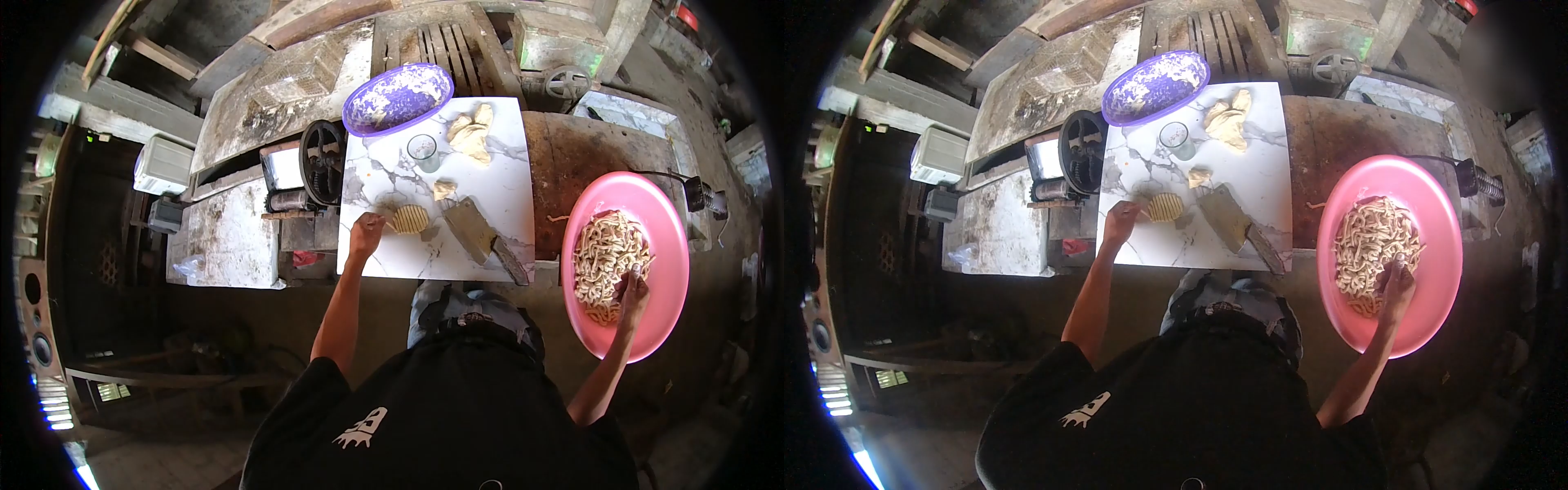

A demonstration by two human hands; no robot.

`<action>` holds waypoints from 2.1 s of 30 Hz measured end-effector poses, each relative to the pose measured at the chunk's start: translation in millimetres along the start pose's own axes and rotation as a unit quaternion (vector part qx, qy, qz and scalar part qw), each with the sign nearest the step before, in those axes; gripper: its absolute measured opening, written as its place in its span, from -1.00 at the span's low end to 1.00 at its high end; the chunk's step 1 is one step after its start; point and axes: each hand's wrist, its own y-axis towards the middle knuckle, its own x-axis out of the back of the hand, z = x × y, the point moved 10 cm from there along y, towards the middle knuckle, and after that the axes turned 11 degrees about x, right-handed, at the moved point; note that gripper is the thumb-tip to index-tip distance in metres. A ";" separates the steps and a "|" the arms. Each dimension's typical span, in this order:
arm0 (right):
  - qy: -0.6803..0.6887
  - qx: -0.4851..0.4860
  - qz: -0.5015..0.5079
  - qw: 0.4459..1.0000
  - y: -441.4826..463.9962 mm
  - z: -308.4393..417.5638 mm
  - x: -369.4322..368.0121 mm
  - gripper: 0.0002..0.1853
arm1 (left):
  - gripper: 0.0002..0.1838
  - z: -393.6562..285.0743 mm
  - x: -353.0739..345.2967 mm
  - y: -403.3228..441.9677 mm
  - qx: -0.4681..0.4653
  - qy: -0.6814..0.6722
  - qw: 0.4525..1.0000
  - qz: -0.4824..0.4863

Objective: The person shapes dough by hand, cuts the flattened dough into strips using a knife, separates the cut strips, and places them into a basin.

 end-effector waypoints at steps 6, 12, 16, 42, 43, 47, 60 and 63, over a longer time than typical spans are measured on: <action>0.110 0.103 -0.062 0.987 4.6 6.7 -11.5 -0.78 | -0.80 27.0 2.0 -20.2 0.122 -0.478 0.869 0.040; 0.040 0.103 0.007 0.994 40.9 -26.2 1.0 -0.82 | -0.80 -17.4 4.1 -56.2 0.144 -0.520 0.838 0.073; 0.059 0.026 -0.044 0.997 34.0 -13.5 7.0 -0.79 | -0.67 -56.5 -15.3 -82.1 0.137 -0.537 0.822 0.129; 0.049 0.238 0.164 0.956 -123.7 114.4 -157.1 -0.72 | -0.60 -216.9 -168.8 -223.0 0.127 -0.525 0.686 0.488; 0.048 0.237 0.160 0.957 -120.5 109.0 -151.2 -0.72 | -0.60 -215.5 -164.2 -221.5 0.127 -0.523 0.685 0.491; 0.041 0.136 0.095 0.985 -90.7 79.3 -98.7 -0.73 | -0.61 -169.4 -115.8 -171.6 0.082 -0.360 0.885 0.284; -0.201 0.141 -0.027 0.969 19.2 -38.6 56.5 -0.72 | -0.63 7.2 -12.4 2.3 -0.095 0.164 0.976 -0.111; -0.229 0.185 -0.042 0.955 14.7 -20.7 55.8 -0.69 | -0.66 18.0 -17.1 17.5 -0.065 0.192 0.973 -0.114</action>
